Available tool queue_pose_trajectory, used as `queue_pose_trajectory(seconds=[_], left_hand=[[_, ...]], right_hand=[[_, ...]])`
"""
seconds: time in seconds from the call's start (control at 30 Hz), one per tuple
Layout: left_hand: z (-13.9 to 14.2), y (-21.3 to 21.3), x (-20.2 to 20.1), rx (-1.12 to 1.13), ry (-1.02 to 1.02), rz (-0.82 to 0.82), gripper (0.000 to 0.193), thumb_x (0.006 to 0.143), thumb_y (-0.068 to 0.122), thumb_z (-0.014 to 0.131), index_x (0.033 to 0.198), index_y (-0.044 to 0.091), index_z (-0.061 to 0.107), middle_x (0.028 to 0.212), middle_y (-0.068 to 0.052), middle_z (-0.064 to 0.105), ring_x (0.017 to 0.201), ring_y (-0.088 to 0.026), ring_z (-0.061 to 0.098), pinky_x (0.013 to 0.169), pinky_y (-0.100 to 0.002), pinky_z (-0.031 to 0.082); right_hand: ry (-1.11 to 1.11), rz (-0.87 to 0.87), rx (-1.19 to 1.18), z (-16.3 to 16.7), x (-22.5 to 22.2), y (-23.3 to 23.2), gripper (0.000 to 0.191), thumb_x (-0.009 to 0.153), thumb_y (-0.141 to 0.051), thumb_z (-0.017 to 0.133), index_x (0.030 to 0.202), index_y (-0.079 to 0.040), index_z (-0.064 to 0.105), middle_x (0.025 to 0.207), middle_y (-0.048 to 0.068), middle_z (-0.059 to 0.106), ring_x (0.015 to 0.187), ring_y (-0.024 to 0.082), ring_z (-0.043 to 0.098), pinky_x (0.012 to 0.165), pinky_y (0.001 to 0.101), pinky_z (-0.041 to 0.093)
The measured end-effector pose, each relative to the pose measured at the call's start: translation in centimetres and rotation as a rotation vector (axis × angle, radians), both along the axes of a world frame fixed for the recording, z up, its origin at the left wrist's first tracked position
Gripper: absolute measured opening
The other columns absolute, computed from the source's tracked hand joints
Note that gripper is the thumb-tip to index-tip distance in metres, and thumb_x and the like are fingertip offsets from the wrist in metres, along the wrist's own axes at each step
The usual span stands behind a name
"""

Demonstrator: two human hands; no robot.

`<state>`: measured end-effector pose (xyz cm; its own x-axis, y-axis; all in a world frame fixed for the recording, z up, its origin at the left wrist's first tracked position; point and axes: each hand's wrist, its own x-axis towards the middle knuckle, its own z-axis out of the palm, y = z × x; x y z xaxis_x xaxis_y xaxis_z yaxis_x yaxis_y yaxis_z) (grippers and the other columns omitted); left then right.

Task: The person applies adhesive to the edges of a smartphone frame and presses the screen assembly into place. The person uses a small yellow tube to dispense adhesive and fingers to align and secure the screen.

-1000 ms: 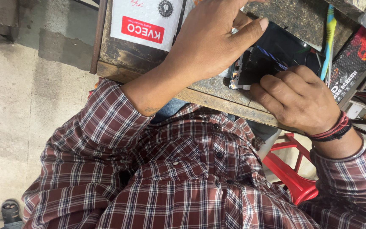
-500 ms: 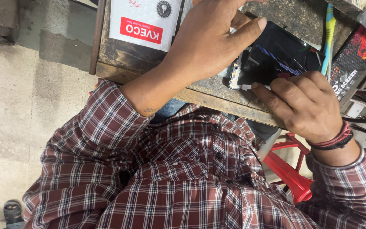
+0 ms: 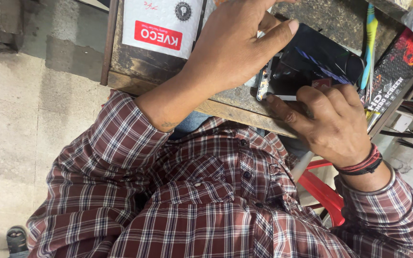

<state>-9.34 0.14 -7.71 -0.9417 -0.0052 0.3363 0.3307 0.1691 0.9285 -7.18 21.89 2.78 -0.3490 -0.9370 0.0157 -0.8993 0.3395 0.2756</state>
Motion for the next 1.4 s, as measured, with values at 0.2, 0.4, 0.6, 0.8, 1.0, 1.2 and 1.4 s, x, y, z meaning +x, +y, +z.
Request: queue_pose_trajectory(seconds=[0.2, 0.4, 0.6, 0.8, 1.0, 1.2, 1.4], left_hand=[[-0.4, 0.0, -0.2, 0.021, 0.080, 0.002, 0.035, 0.113, 0.028, 0.065, 0.139, 0.008, 0.054, 0.131, -0.007, 0.067, 0.104, -0.017, 0.078, 0.084, -0.033, 0.064], [-0.5, -0.1, -0.3, -0.017, 0.054, 0.000, 0.034, 0.112, 0.028, 0.065, 0.137, 0.008, 0.054, 0.131, -0.006, 0.067, 0.103, -0.016, 0.078, 0.083, -0.033, 0.064], [-0.3, -0.3, -0.4, 0.018, 0.068, 0.000, 0.034, 0.111, 0.027, 0.066, 0.136, 0.008, 0.054, 0.129, -0.007, 0.067, 0.102, -0.017, 0.078, 0.084, -0.035, 0.063], [-0.4, -0.3, -0.5, 0.035, 0.052, -0.013, 0.035, 0.111, 0.027, 0.065, 0.138, 0.008, 0.053, 0.131, -0.007, 0.067, 0.102, -0.017, 0.077, 0.082, -0.034, 0.064], [-0.3, -0.3, -0.6, 0.030, 0.052, -0.011, 0.035, 0.111, 0.027, 0.066, 0.137, 0.008, 0.052, 0.131, -0.007, 0.067, 0.101, -0.017, 0.078, 0.081, -0.034, 0.063], [-0.3, -0.3, -0.8, 0.013, 0.068, -0.006, 0.036, 0.113, 0.028, 0.066, 0.140, 0.009, 0.052, 0.134, -0.005, 0.068, 0.103, -0.016, 0.078, 0.085, -0.035, 0.063], [-0.4, -0.2, -0.9, -0.021, 0.068, -0.001, 0.037, 0.113, 0.028, 0.064, 0.142, 0.010, 0.051, 0.135, -0.006, 0.067, 0.104, -0.017, 0.078, 0.085, -0.034, 0.065]], right_hand=[[-0.087, -0.051, -0.045, -0.7, 0.1, 1.6, 0.045, 0.084, -0.021, 0.080, 0.128, -0.030, 0.078, 0.103, 0.003, 0.056, 0.094, 0.020, 0.057, 0.077, 0.0346, 0.044], [-0.129, -0.163, -0.141, -2.9, 0.8, 3.7, 0.049, 0.084, -0.008, 0.088, 0.131, -0.022, 0.081, 0.108, 0.002, 0.057, 0.097, 0.020, 0.056, 0.079, 0.0342, 0.045], [-0.167, -0.144, -0.149, -3.5, 1.1, 3.2, 0.048, 0.087, -0.031, 0.091, 0.133, -0.022, 0.079, 0.108, 0.003, 0.057, 0.093, 0.022, 0.055, 0.079, 0.0379, 0.043], [-0.139, -0.146, -0.075, -2.5, 0.5, 1.8, 0.047, 0.092, -0.029, 0.089, 0.138, -0.032, 0.077, 0.115, 0.002, 0.056, 0.098, 0.022, 0.053, 0.081, 0.0358, 0.042], [-0.055, -0.054, -0.037, -0.8, -0.6, -0.1, 0.045, 0.084, -0.029, 0.083, 0.128, -0.033, 0.077, 0.107, 0.002, 0.056, 0.093, 0.022, 0.055, 0.078, 0.0351, 0.044], [0.077, 0.047, 0.063, 0.4, -1.6, -1.0, 0.051, 0.085, -0.024, 0.076, 0.134, -0.038, 0.072, 0.107, 0.000, 0.055, 0.093, 0.017, 0.056, 0.079, 0.0310, 0.044], [0.165, 0.111, 0.114, 0.6, -2.4, -1.0, 0.044, 0.094, -0.027, 0.074, 0.137, -0.039, 0.070, 0.106, -0.004, 0.054, 0.088, 0.012, 0.053, 0.076, 0.0277, 0.042]])
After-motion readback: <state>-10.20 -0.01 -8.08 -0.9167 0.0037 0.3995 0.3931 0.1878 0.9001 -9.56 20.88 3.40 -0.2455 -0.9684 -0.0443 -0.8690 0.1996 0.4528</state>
